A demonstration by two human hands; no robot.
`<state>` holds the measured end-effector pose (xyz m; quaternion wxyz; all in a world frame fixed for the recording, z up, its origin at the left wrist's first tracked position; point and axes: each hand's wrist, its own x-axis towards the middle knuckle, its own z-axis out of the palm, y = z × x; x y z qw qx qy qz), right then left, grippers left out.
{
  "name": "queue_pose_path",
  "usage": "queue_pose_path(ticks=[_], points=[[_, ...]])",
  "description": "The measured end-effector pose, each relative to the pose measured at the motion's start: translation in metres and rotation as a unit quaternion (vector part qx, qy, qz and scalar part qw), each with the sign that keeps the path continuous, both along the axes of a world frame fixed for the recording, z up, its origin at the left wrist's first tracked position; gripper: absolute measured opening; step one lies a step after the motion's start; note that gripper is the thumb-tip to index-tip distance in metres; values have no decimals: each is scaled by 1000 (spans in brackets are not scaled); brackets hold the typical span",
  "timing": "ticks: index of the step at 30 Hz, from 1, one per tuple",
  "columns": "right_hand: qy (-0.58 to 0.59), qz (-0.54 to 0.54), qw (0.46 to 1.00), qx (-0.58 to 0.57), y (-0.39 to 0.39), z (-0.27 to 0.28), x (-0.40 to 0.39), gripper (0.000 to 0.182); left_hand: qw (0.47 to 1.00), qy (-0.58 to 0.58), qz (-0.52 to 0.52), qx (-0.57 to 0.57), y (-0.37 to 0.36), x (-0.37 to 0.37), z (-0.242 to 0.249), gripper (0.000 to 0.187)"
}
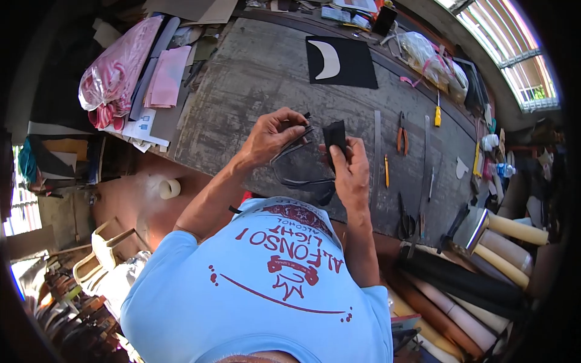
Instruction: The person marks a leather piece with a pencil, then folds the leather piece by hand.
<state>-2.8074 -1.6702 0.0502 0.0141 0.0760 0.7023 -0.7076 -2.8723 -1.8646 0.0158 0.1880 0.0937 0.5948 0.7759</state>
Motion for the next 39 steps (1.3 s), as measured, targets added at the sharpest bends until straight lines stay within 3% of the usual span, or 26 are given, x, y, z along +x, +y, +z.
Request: queue_pose_path(ticks=[1,4,9,12,13,24,31,34,39], points=[[25,-15,999,27,-4,-2,1,16,1000,-12,6,-3,-1,1,3,20],[91,-39,932,350,-11,5,8,15,999,-30,14,-11,-2,3,9,19],[317,-88,804,495,-24,2,2,19,999,-38,13,-22,0,4,15,16],[363,-51,758,540,-33,6,0,23,999,-16,18,-23,1,4,10,16],[361,-33,759,541,-33,-3,-1,31,999,-16,20,-20,1,3,7,16],[336,-13,740,582,-31,-8,-13,43,990,-129,-30,54,-12,-23,20,24],[303,13,743,596,-29,-12,-11,49,998,-52,-2,-23,-5,-27,14,19],[275,18,763,585,-29,-11,-11,44,998,-50,7,-22,-4,-27,14,19],[252,35,854,454,-28,-13,-16,45,999,-41,12,-24,-3,-30,12,19]])
